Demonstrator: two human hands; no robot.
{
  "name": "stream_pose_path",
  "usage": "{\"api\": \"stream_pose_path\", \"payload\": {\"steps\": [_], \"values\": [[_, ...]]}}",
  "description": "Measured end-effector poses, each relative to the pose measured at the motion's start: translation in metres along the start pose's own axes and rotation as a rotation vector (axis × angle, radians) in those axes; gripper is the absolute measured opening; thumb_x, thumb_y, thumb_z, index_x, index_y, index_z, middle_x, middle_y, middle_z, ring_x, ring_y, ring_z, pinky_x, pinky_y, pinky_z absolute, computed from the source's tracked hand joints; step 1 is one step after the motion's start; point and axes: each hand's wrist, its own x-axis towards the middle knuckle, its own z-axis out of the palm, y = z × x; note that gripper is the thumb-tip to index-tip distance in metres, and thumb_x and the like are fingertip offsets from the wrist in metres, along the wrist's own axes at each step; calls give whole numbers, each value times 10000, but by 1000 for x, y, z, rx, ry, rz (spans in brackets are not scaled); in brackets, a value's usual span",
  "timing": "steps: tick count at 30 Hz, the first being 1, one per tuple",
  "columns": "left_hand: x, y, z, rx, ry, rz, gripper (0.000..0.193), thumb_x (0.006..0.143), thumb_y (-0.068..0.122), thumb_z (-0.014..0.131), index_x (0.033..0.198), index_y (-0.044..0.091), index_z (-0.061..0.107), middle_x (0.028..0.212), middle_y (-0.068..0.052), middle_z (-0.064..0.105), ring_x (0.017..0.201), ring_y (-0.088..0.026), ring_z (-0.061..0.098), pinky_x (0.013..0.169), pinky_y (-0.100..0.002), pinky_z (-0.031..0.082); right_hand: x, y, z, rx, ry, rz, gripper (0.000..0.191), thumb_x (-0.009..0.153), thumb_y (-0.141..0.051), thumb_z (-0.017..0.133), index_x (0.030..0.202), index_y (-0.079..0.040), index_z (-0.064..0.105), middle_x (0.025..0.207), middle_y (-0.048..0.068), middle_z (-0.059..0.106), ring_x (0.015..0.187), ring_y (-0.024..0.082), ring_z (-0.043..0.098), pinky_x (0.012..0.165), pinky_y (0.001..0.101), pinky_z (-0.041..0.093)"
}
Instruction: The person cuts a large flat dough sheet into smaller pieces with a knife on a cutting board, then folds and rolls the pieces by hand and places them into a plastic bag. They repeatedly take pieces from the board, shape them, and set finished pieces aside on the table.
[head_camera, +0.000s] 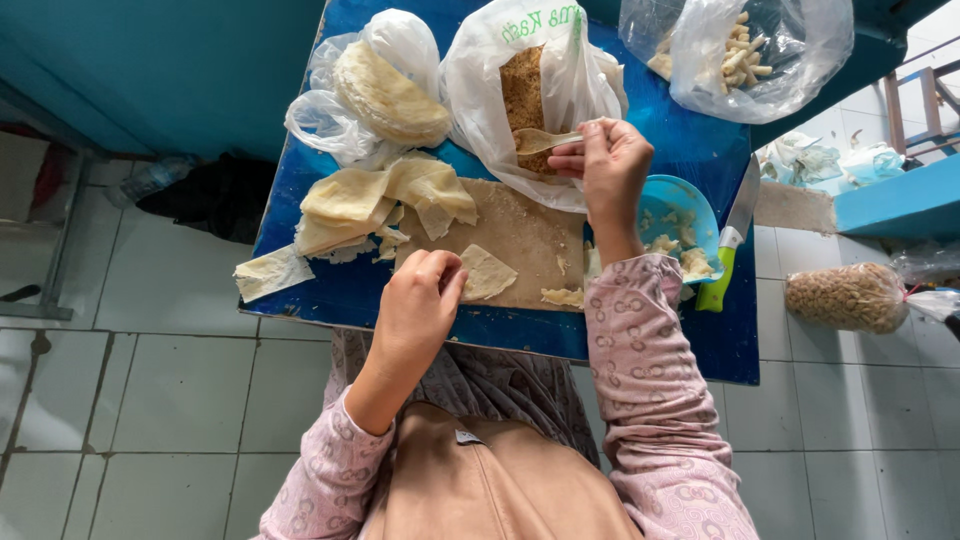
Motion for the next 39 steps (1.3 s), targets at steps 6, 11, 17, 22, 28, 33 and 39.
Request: {"api": "stream_pose_path", "payload": {"steps": [6,11,17,22,28,33,39], "values": [[-6,-1,-3,-36,25,47,257,902,68,680,1153,14,663,996,-172,697,879,-337,702,758,-400,554,-4,-8,-19,152,53,63,172,1033,-113,582,987,43,638,818,202,758,661,256,777,596,338,654],[-10,-3,-8,-99,19,-26,317,911,62,678,1221,18,632,992,-157,709,843,-301,711,736,-379,563,-32,-30,-22,165,-2,110,179,1038,-128,591,1012,38,651,852,199,754,697,254,773,630,334,645],[-15,-12,-10,-216,40,-57,358,909,47,690,1254,14,604,959,-133,704,775,-242,710,690,-336,570,-111,-46,-17,68,-132,130,202,1071,-133,572,1039,48,655,857,187,742,720,232,761,675,341,652],[-21,-23,-5,-256,89,-17,386,919,23,692,1291,14,588,960,-129,696,782,-223,705,705,-325,572,-166,-48,3,-303,-219,-144,109,1070,-16,576,1064,82,624,881,160,732,821,260,782,739,334,657],[-23,-30,0,-316,88,-49,422,913,6,698,1316,28,575,961,-109,705,795,-187,720,727,-301,589,-172,-57,2,-649,-627,-957,145,957,107,637,1085,74,577,975,207,716,949,358,747,832,448,637],[-21,-32,2,-333,115,-11,445,911,4,714,1330,22,565,971,-114,699,810,-194,722,732,-303,593,-170,-62,-2,-771,-730,-1137,231,929,52,678,1140,94,593,1045,215,715,1001,362,761,878,465,625],[-17,-26,8,-367,103,32,385,955,26,705,1323,35,590,950,-109,720,807,-207,733,726,-315,589,-141,-62,7,-982,-365,-1182,305,964,41,761,1255,-12,687,952,66,663,790,223,674,668,370,522]]}}
